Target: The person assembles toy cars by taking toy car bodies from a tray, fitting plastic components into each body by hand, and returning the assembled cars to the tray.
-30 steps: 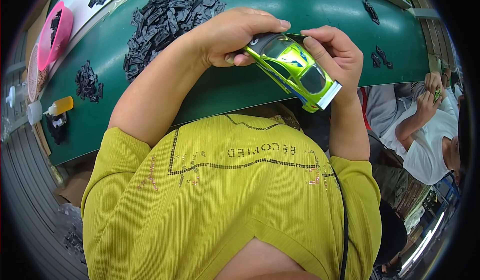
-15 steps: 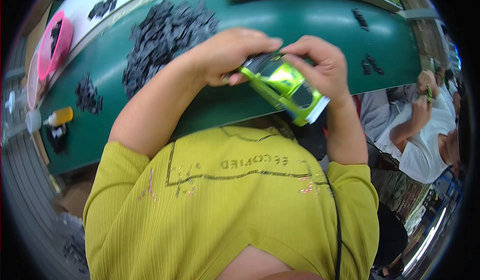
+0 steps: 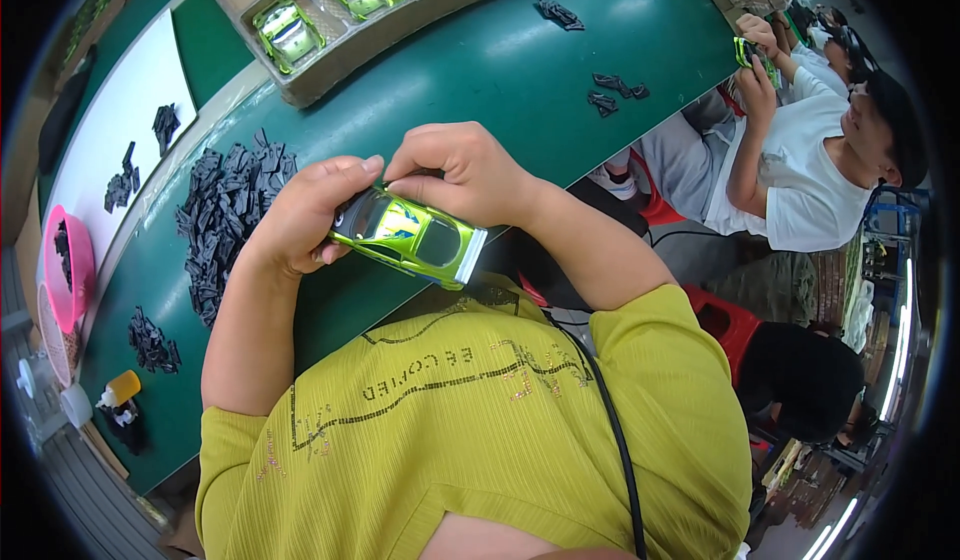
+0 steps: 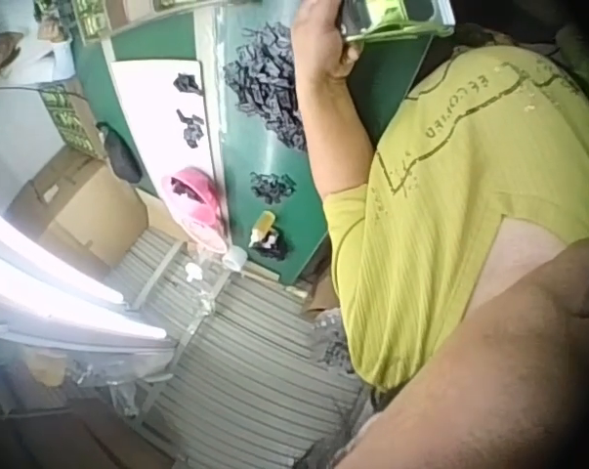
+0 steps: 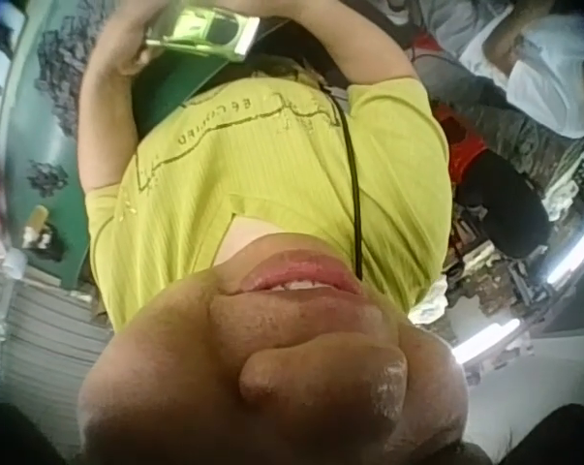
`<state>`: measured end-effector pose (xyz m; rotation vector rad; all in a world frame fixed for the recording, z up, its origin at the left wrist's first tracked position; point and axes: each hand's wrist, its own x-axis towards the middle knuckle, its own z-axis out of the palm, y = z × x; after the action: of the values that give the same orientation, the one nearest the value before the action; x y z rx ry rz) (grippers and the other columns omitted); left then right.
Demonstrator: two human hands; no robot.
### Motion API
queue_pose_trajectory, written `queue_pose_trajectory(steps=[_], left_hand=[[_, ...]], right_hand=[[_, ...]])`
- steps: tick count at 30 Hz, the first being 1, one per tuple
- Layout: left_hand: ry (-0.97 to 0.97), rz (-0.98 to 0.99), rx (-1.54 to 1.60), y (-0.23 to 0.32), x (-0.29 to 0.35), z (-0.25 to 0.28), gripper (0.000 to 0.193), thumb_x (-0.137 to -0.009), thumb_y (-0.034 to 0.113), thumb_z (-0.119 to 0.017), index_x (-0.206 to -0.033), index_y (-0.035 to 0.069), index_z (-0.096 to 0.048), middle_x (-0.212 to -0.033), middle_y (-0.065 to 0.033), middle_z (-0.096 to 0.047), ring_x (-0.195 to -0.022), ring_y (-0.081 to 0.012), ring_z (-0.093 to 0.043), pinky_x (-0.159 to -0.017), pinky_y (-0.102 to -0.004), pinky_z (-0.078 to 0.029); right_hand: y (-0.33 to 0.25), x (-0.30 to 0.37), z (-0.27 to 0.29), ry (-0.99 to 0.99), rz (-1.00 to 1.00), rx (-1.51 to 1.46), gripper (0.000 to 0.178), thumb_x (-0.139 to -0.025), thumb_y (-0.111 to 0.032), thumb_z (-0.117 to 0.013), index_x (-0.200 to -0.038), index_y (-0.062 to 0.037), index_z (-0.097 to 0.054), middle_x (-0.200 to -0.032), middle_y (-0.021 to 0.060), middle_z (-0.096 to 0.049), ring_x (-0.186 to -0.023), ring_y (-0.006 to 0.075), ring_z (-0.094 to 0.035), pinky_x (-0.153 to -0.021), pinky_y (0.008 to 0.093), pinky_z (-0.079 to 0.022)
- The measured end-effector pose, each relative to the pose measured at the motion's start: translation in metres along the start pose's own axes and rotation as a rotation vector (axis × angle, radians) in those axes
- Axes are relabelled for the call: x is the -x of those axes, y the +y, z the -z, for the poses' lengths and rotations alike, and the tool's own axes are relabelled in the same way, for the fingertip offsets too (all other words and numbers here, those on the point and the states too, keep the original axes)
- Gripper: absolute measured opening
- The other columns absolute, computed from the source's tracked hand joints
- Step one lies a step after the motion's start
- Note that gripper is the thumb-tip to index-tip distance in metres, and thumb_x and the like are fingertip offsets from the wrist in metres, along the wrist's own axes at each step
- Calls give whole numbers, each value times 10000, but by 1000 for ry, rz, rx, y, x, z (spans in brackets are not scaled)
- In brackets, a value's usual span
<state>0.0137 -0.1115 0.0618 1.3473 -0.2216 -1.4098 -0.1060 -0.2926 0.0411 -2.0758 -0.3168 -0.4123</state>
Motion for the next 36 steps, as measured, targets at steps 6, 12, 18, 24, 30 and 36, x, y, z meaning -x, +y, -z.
queue_pose_trajectory(steps=[6, 12, 18, 24, 30, 36], left_hand=[[-86, -10, 146, -6, 0, 10, 319, -984, 328, -592, -890, 24, -576, -584, -44, -571, -299, -87, -421, -256, -217, -291], [-19, 20, 213, -13, 6, 18, 304, -980, 313, -595, -896, 21, -580, -589, -46, -579, -294, -96, -424, -252, -230, -299], [-114, -114, 54, -9, 0, 18, 309, -959, 371, -629, -840, 87, -609, -603, -5, -568, -342, -67, -447, -285, -213, -261], [-126, -72, 148, -5, -1, 18, 286, -997, 275, -568, -969, -7, -610, -635, -70, -618, -297, -70, -422, -253, -177, -286], [-105, -88, 61, -9, 4, 20, 291, -976, 298, -599, -961, 8, -613, -628, -58, -610, -304, -67, -437, -255, -174, -297], [-27, -117, -71, -9, 11, 10, 319, -967, 329, -611, -901, 17, -625, -613, -35, -598, -315, -61, -448, -273, -187, -302]], right_hand=[[-2, 12, -2, 69, -533, -651, 76, -857, -40, -716, -928, -13, -705, -856, 45, -684, -793, 114, -645, -711, 267, -510], [-5, 10, -15, 115, -173, -185, 101, -851, -74, -744, -911, -15, -687, -853, 62, -671, -783, 144, -648, -710, 283, -502], [-7, 14, -10, 223, -392, -435, 136, -833, -47, -768, -943, -28, -690, -857, 28, -702, -775, 63, -638, -685, 228, -529], [-7, 13, -9, 194, -312, -545, 152, -888, 30, -687, -1038, 28, -662, -931, 57, -691, -831, 99, -660, -748, 221, -530], [-10, 15, -11, 185, -232, -356, 104, -881, 30, -688, -986, 31, -691, -909, 54, -686, -803, 96, -648, -723, 223, -522], [-11, 14, -12, 233, -212, -245, 82, -823, 39, -721, -896, 19, -692, -837, 57, -686, -748, 103, -644, -686, 233, -513]])
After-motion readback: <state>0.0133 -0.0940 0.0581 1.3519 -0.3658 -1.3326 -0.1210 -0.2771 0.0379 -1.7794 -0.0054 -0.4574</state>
